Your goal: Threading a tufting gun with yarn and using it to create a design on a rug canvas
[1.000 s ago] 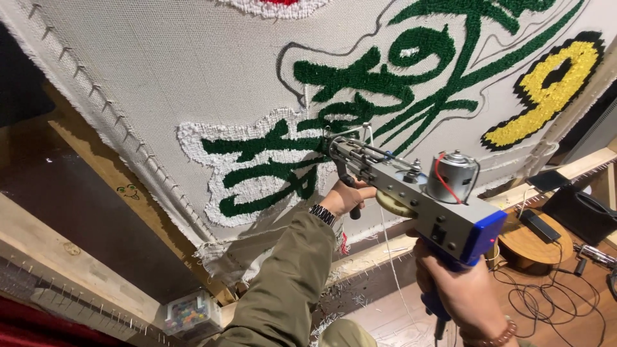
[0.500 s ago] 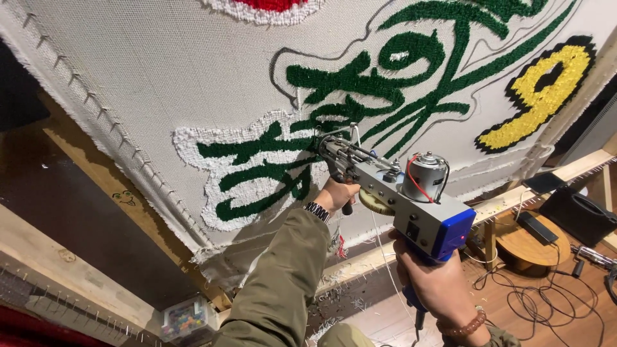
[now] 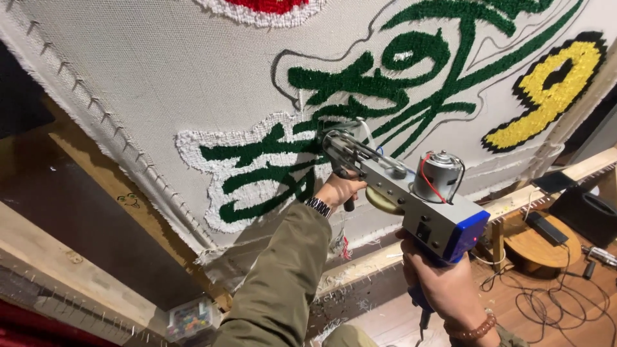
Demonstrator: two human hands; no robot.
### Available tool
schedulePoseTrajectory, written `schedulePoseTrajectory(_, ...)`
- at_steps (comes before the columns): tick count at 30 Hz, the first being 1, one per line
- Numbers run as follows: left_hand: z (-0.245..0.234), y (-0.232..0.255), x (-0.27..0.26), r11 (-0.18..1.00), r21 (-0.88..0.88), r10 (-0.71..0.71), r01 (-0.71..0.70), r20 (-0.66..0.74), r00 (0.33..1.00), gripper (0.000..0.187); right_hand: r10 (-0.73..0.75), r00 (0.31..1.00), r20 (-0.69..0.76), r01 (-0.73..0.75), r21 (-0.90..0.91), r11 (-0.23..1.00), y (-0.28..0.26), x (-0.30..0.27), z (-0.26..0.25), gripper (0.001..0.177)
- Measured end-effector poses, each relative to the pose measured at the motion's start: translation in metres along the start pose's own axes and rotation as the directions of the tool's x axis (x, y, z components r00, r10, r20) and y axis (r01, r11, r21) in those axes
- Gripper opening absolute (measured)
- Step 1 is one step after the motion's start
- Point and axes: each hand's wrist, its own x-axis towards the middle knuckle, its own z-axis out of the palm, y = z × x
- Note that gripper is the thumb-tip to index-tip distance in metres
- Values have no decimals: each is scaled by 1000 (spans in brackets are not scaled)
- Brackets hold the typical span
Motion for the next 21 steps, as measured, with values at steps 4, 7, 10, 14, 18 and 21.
schedulePoseTrajectory(4, -1, 9, -12, 998, -63, -10, 10, 2, 1000, 23, 98, 994, -53, -96, 46, 994, 18, 9, -16, 20)
schedulePoseTrajectory(7, 4, 21, -32, 997, -59, -45, 52, 113, 993, 14, 98, 995, 9, -99, 124, 987, 26, 3, -35, 21)
schedulePoseTrajectory(10, 7, 23, -44, 994, -102, 2, 27, 279, 960, 30, -172, 975, 140, 132, 261, 956, 21, -7, -47, 21)
schedulePoseTrajectory(14, 16, 36, -59, 930, -357, 66, 91, 405, 912, 18, -108, 987, 120, 77, 244, 967, 3, -21, -59, 30)
schedulePoseTrajectory(18, 24, 44, -56, 987, -126, 139, -97, 387, 912, 26, -154, 978, 140, 112, 274, 955, -1, -28, -64, 35)
schedulePoseTrajectory(21, 30, 76, -80, 1000, 30, -9, -1, 320, 947, 28, -198, 967, 163, 125, 375, 919, 0, -29, -67, 32)
